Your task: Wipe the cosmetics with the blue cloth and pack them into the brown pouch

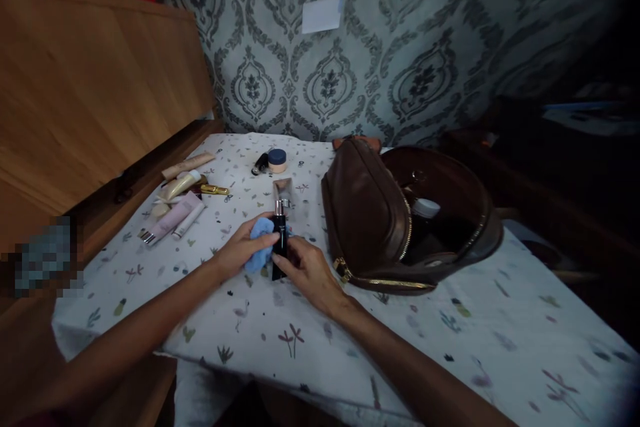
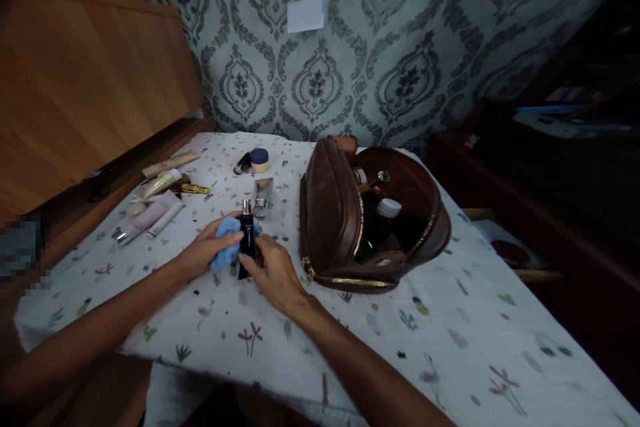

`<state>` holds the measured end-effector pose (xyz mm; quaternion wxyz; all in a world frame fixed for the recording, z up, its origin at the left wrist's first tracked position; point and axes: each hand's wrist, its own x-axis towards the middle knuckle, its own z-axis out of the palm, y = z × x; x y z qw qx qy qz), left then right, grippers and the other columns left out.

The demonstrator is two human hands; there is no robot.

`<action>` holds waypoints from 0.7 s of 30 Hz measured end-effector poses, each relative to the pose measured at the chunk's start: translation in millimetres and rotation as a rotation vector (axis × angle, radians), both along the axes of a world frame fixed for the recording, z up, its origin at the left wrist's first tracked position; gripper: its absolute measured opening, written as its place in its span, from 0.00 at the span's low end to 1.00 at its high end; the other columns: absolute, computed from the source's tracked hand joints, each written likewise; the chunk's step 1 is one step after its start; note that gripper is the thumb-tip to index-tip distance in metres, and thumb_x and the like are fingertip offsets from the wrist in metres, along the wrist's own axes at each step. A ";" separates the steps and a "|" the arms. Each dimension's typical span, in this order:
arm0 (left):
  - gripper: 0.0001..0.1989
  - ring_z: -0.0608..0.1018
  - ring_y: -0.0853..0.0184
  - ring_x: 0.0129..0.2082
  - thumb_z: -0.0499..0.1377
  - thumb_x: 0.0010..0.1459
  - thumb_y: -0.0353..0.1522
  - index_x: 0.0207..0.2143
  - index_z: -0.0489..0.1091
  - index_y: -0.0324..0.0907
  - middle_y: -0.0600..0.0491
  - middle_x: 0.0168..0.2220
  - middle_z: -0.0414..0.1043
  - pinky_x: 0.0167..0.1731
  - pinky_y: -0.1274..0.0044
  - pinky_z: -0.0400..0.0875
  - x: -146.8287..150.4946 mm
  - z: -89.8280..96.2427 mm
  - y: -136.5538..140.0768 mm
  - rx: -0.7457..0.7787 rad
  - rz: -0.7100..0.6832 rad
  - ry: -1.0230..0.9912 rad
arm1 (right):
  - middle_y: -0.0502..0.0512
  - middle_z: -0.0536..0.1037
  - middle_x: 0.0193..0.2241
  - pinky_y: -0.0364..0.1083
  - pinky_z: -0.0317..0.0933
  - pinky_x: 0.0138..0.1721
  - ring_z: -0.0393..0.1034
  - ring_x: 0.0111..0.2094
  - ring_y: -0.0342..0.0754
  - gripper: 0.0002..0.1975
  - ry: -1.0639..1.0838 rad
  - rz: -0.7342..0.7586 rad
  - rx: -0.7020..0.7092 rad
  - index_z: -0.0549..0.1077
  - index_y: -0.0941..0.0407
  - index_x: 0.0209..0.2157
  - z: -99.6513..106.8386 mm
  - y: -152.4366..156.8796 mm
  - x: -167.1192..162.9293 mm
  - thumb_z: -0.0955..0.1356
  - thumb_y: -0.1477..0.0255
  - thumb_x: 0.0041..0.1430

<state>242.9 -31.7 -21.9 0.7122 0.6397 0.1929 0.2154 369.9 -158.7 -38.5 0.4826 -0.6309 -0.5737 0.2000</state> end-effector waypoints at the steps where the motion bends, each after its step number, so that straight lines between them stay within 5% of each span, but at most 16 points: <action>1: 0.29 0.76 0.64 0.39 0.70 0.49 0.44 0.50 0.72 0.41 0.51 0.39 0.76 0.43 0.75 0.72 1.9 -1.3 -3.0 0.043 -0.032 0.014 | 0.49 0.68 0.25 0.43 0.56 0.29 0.62 0.28 0.45 0.11 0.023 -0.009 0.003 0.66 0.55 0.28 -0.7 -0.6 0.4 0.67 0.66 0.62; 6: 0.23 0.75 0.65 0.38 0.68 0.51 0.43 0.46 0.72 0.40 0.52 0.36 0.75 0.40 0.75 0.71 4.8 -5.8 -8.0 0.207 -0.043 0.039 | 0.47 0.68 0.22 0.42 0.59 0.25 0.64 0.25 0.44 0.11 0.194 -0.017 -0.065 0.66 0.54 0.27 -3.9 -1.4 -1.0 0.68 0.66 0.60; 9: 0.23 0.76 0.65 0.37 0.68 0.52 0.43 0.46 0.71 0.40 0.52 0.37 0.76 0.40 0.76 0.71 1.1 -1.7 -4.9 0.193 0.024 0.031 | 0.49 0.73 0.26 0.42 0.65 0.28 0.69 0.26 0.43 0.06 0.303 0.040 -0.067 0.72 0.56 0.33 -5.2 0.9 -1.6 0.69 0.68 0.58; 12: 0.24 0.77 0.64 0.39 0.67 0.54 0.43 0.49 0.70 0.40 0.51 0.39 0.77 0.42 0.75 0.72 -5.8 7.8 -0.5 0.264 0.086 0.051 | 0.51 0.74 0.30 0.43 0.68 0.28 0.71 0.28 0.44 0.11 0.375 0.042 -0.029 0.73 0.57 0.38 -4.9 1.9 0.8 0.69 0.64 0.59; 17: 0.20 0.76 0.59 0.48 0.59 0.61 0.38 0.54 0.69 0.42 0.49 0.49 0.75 0.48 0.72 0.69 -17.7 24.4 5.0 0.871 0.083 0.147 | 0.50 0.71 0.35 0.38 0.63 0.20 0.71 0.27 0.41 0.23 0.534 0.025 0.113 0.66 0.54 0.51 0.1 -0.2 9.0 0.70 0.56 0.59; 21: 0.19 0.75 0.58 0.42 0.53 0.64 0.33 0.56 0.69 0.42 0.46 0.42 0.74 0.43 0.68 0.69 -23.7 20.6 10.1 1.468 -0.001 0.329 | 0.49 0.72 0.33 0.37 0.60 0.18 0.71 0.27 0.42 0.24 0.576 -0.003 0.136 0.67 0.54 0.51 0.8 1.0 14.6 0.70 0.54 0.59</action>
